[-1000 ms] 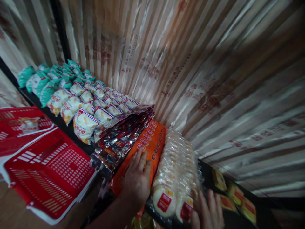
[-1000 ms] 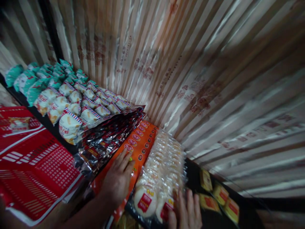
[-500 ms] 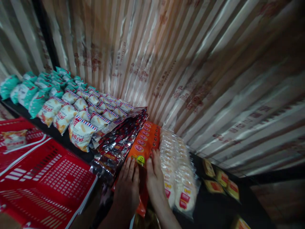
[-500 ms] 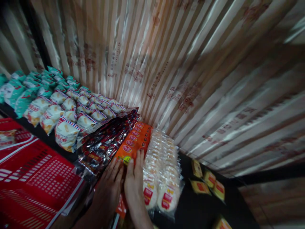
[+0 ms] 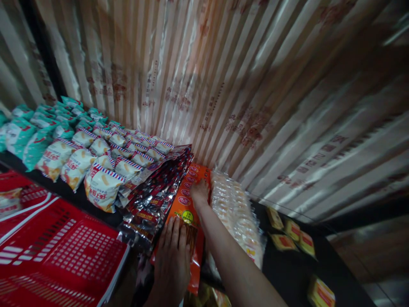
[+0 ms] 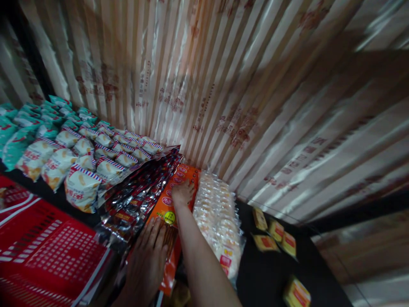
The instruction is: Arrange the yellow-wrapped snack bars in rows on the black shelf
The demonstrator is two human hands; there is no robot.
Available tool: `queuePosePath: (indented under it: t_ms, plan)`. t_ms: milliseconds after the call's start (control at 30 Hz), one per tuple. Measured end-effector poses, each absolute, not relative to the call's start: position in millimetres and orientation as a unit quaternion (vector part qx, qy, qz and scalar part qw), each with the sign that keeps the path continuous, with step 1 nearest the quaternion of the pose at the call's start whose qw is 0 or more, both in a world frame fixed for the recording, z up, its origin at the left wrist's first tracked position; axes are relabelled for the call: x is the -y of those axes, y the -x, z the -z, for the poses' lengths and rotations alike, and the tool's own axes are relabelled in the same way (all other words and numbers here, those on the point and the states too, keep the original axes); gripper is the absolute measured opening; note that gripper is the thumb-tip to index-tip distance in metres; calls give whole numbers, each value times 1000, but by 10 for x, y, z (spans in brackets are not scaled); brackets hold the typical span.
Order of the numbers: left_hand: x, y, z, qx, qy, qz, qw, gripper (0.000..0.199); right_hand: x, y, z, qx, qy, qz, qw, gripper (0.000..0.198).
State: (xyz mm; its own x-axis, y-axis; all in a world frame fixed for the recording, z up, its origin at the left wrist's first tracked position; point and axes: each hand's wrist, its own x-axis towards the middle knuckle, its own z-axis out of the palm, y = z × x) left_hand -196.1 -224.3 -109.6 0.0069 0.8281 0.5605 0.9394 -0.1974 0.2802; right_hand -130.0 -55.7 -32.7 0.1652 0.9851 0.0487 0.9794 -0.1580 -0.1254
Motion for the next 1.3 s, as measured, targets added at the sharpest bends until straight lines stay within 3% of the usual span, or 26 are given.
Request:
queuePosePath:
  t_ms: [133,433,633,833,1300]
  plan:
    - [2241,1990,1100,615,716,312,108,41,548,1354,247,555,825,-90,50,54]
    - [2235,1997,1108,616,711,324,103,38,550,1376,273,529,832,-147,75,57]
    - [2236,2067,1041,600,723,317,133,37,566,1392,350,531,823,-146,137,55]
    - [2242,2065,1042,596,730,301,145,40,540,1385,287,549,823,-127,68,54]
    - [2243,2034,1042,572,724,348,167,39,471,1212,246,614,785,-65,57,53]
